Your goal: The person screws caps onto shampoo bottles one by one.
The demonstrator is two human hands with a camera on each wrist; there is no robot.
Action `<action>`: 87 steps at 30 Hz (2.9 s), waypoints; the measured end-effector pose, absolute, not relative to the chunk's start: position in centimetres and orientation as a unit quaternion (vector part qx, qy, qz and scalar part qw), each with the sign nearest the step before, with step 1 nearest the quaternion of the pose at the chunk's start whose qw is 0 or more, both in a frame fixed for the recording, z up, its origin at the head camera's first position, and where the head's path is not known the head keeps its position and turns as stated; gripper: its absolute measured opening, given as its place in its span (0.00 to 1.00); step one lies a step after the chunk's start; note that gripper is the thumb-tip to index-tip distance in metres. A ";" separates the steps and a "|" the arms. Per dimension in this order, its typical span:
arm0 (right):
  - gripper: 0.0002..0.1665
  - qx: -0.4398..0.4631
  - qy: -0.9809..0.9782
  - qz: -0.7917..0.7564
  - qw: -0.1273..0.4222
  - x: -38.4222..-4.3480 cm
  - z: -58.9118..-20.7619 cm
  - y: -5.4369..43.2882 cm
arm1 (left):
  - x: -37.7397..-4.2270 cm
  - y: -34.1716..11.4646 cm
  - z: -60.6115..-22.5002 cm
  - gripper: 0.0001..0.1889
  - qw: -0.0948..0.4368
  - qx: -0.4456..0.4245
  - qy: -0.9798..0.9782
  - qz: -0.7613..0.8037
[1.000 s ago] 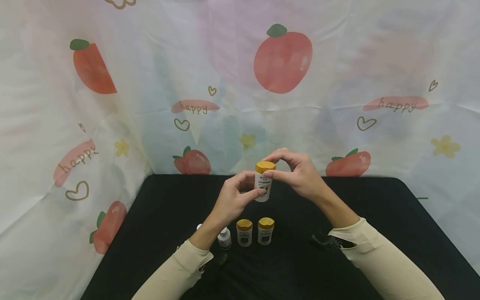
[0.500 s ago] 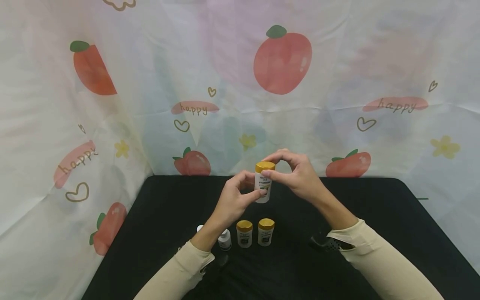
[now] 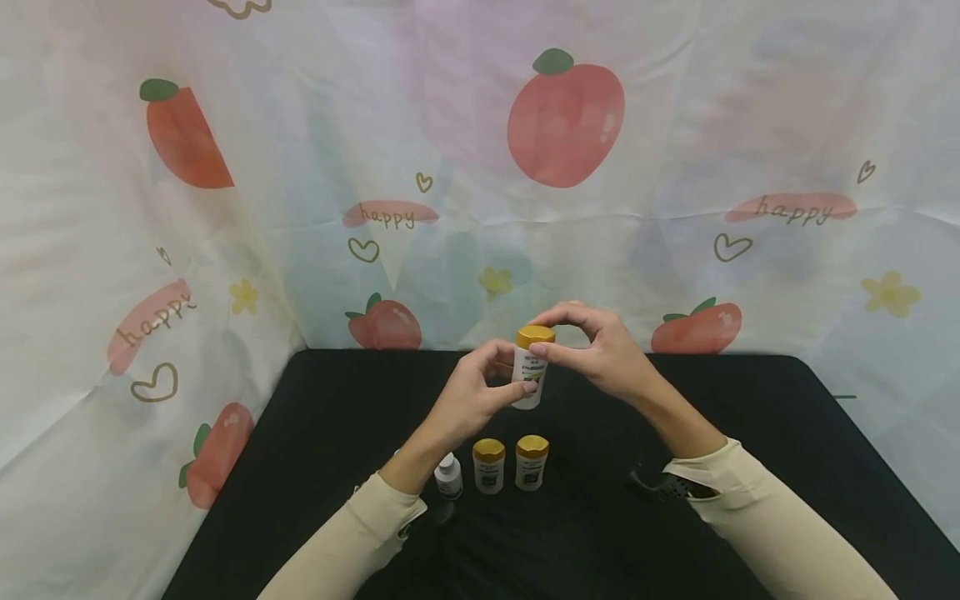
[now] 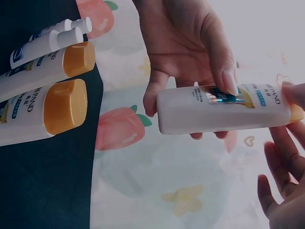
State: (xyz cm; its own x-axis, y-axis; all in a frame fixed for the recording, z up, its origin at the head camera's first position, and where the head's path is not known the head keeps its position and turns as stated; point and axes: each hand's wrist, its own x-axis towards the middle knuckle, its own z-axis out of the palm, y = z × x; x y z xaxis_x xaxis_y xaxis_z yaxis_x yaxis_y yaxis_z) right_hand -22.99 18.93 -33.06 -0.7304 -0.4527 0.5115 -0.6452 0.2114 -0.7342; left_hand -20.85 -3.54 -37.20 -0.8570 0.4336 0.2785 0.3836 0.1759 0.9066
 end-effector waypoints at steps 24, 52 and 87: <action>0.19 0.337 -0.800 0.493 0.064 -22.1 -33.4 20.9 | -21.1 -2.0 -37.3 0.18 0.043 0.286 0.765 0.575; 0.19 0.330 -0.803 0.492 0.060 -21.6 -35.3 23.4 | -21.8 -0.3 -37.7 0.17 0.096 0.291 0.785 0.538; 0.16 0.303 -0.843 0.442 0.040 -20.7 -38.7 25.3 | -21.5 1.1 -39.6 0.16 0.114 0.281 0.803 0.513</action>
State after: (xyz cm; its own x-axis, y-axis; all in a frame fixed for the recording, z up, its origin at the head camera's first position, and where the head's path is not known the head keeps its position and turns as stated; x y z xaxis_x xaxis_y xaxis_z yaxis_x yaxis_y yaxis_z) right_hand -20.67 25.27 -38.67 -0.8137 -0.4753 0.3345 -0.5455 0.4259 -0.7219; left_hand -21.47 1.09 -39.59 -0.8161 0.5682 0.1056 0.3345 0.3153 0.8881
